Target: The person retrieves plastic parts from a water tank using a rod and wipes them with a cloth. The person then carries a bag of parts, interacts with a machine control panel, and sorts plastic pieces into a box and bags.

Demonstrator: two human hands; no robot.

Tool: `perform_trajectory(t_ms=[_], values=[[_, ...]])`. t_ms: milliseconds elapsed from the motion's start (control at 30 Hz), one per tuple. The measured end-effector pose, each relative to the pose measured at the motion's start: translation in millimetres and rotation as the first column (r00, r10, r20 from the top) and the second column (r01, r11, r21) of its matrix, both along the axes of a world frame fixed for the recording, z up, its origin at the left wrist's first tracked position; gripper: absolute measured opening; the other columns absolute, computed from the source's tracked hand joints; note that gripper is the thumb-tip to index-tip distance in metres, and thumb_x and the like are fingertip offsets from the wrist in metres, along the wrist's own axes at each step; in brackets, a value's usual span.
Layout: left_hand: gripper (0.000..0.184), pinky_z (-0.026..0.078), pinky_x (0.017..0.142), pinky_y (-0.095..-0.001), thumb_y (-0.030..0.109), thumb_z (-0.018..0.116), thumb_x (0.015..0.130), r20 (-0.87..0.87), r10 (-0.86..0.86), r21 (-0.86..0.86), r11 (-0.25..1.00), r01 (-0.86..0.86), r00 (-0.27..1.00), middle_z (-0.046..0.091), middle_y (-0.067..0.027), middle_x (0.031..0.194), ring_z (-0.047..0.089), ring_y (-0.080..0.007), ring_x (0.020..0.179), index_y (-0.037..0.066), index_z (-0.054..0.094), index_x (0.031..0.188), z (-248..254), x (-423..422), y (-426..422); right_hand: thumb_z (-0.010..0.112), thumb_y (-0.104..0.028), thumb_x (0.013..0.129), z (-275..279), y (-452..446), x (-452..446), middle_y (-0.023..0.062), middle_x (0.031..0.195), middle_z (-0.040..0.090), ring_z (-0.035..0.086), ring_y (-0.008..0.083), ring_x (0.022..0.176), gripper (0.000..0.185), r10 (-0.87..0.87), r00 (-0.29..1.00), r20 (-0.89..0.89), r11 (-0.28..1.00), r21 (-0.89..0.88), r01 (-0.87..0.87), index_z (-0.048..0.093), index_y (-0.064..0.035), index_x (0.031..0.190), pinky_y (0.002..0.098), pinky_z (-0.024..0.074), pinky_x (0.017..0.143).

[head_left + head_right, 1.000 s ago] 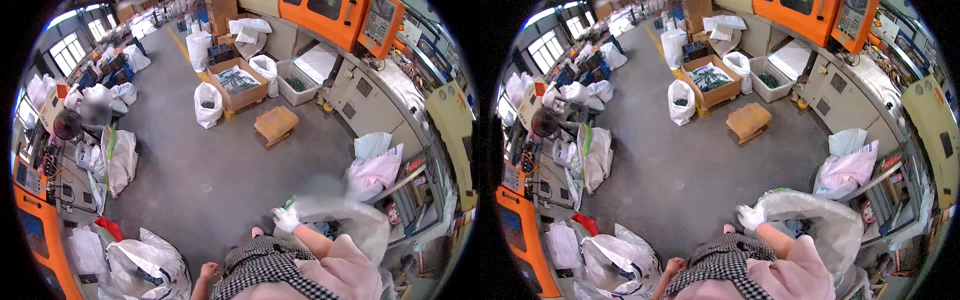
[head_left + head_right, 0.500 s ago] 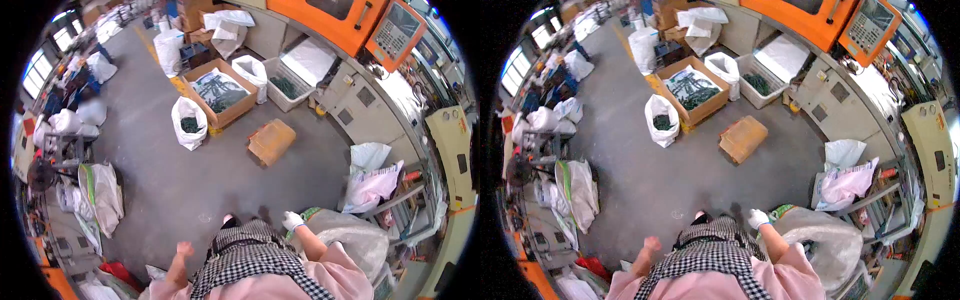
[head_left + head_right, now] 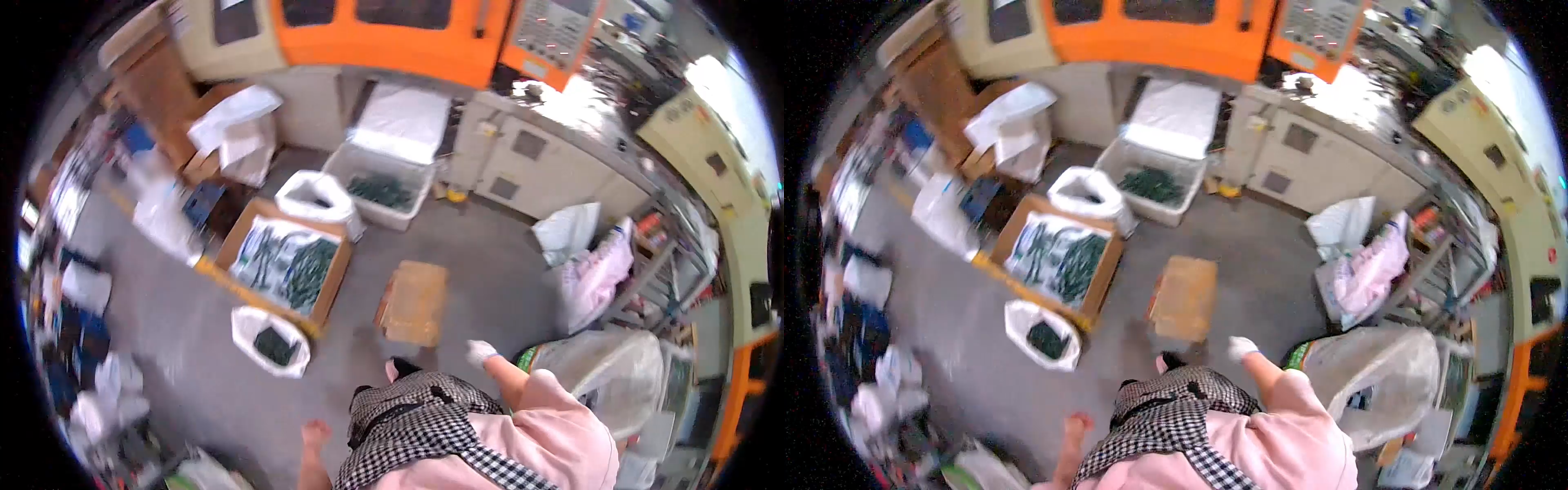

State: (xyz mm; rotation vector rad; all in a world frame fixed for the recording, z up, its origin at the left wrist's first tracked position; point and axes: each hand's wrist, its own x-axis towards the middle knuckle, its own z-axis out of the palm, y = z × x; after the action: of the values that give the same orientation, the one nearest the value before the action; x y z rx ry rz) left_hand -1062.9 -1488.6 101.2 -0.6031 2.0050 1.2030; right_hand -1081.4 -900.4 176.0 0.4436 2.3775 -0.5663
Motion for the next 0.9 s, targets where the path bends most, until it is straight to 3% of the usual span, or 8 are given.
perform_trajectory(t_ms=[33, 67, 233, 500, 633, 733, 833, 900], values=[[0.011, 0.05, 0.063, -0.0395, 0.023, 0.067, 0.07, 0.077, -0.685, -0.289, 0.68, 0.674, 0.725, 0.065, -0.0047, 0.069, 0.063, -0.0216, 0.065, 0.012, 0.065, 0.07, -1.3, -18.2, 3.2, 0.051, -0.022, 0.082, 9.3, -6.4, -29.6, 0.0228, 0.102, 0.065, 0.062, 0.0386, 0.1, 0.03, -0.009, 0.997, -0.074, 1.0, 0.002, 0.009, 0.063, -0.0048, 0.103, 0.0465, 0.0487, 0.087], [0.013, 0.051, 0.068, -0.0419, 0.024, 0.066, 0.071, 0.077, -0.94, -0.411, 0.274, 0.869, 0.332, 0.066, -0.0077, 0.071, 0.065, -0.024, 0.068, 0.012, 0.067, 0.072, -3.4, -35.8, 5.8, 0.051, -0.022, 0.083, 18.7, -12.0, -66.6, 0.023, 0.1, 0.065, 0.062, 0.039, 0.098, 0.029, -0.006, 0.988, -0.155, 1.0, 0.008, 0.007, 0.063, -0.0061, 0.103, 0.0468, 0.0491, 0.085], [0.013, 0.051, 0.067, -0.0412, 0.024, 0.066, 0.072, 0.024, -0.598, -0.105, 0.796, 0.597, 0.801, 0.066, -0.0078, 0.071, 0.065, -0.0235, 0.068, 0.011, 0.067, 0.073, -0.5, -202.2, 78.1, 0.051, -0.021, 0.085, 124.4, -39.5, -206.5, 0.0197, 0.09, 0.066, 0.063, 0.04, 0.087, 0.018, 0.059, 0.922, -0.384, 0.996, 0.082, -0.029, 0.062, -0.0079, 0.093, 0.0492, 0.0497, 0.075], [0.013, 0.051, 0.066, -0.04, 0.023, 0.066, 0.073, -0.122, -0.537, -0.001, 0.841, 0.541, 0.835, 0.066, -0.0079, 0.071, 0.064, -0.0226, 0.067, 0.01, 0.067, 0.075, 47.2, -489.8, 164.5, 0.056, -0.02, 0.081, 167.6, -30.4, -290.7, 0.0165, 0.091, 0.065, 0.063, 0.0356, 0.089, 0.019, 0.009, 0.804, -0.594, 0.978, 0.173, 0.117, 0.06, -0.0073, 0.095, 0.0467, 0.0497, 0.076], [0.014, 0.052, 0.065, -0.0395, 0.022, 0.065, 0.074, -0.201, -0.543, 0.068, 0.823, 0.565, 0.815, 0.066, -0.008, 0.071, 0.064, -0.0222, 0.066, 0.009, 0.067, 0.076, 83.8, -558.6, 211.0, 0.052, -0.042, 0.089, 213.4, 1.4, -317.0, 0.0183, 0.085, 0.065, 0.063, 0.037, 0.082, 0.037, -0.117, 0.783, -0.612, 0.929, 0.211, 0.303, 0.059, -0.0056, 0.088, 0.0478, 0.05, 0.074], [0.014, 0.052, 0.064, -0.039, 0.022, 0.065, 0.074, -0.214, -0.563, 0.132, 0.793, 0.595, 0.798, 0.066, -0.0081, 0.071, 0.064, -0.0219, 0.066, 0.008, 0.067, 0.076, 96.7, -577.7, 243.7, 0.048, -0.037, 0.094, 225.0, 53.5, -352.4, 0.0194, 0.084, 0.064, 0.063, 0.0379, 0.082, 0.035, -0.104, 0.71, -0.696, 0.888, 0.257, 0.382, 0.059, -0.0046, 0.086, 0.0481, 0.0499, 0.075], [0.014, 0.052, 0.064, -0.0386, 0.022, 0.065, 0.075, -0.191, -0.586, 0.177, 0.768, 0.615, 0.787, 0.066, -0.0081, 0.071, 0.064, -0.0216, 0.065, 0.008, 0.067, 0.077, 95.9, -583.7, 277.2, 0.047, -0.014, 0.088, 247.1, 130.8, -405.3, 0.0193, 0.086, 0.064, 0.064, 0.0382, 0.079, 0.019, -0.052, 0.573, -0.818, 0.815, 0.297, 0.498, 0.052, -0.0017, 0.102, 0.0492, 0.0507, 0.067], [0.014, 0.052, 0.064, -0.0383, 0.021, 0.065, 0.075, -0.171, -0.597, 0.198, 0.758, 0.621, 0.784, 0.066, -0.0081, 0.071, 0.064, -0.0214, 0.065, 0.008, 0.067, 0.078, 91.8, -587.9, 307.2, 0.047, -0.008, 0.083, 278.4, 188.2, -447.5, 0.0217, 0.096, 0.063, 0.063, 0.0383, 0.082, 0.061, -0.075, 0.615, -0.785, 0.736, 0.372, 0.565, 0.031, -0.0058, 0.141, 0.0492, 0.0508, 0.073]])
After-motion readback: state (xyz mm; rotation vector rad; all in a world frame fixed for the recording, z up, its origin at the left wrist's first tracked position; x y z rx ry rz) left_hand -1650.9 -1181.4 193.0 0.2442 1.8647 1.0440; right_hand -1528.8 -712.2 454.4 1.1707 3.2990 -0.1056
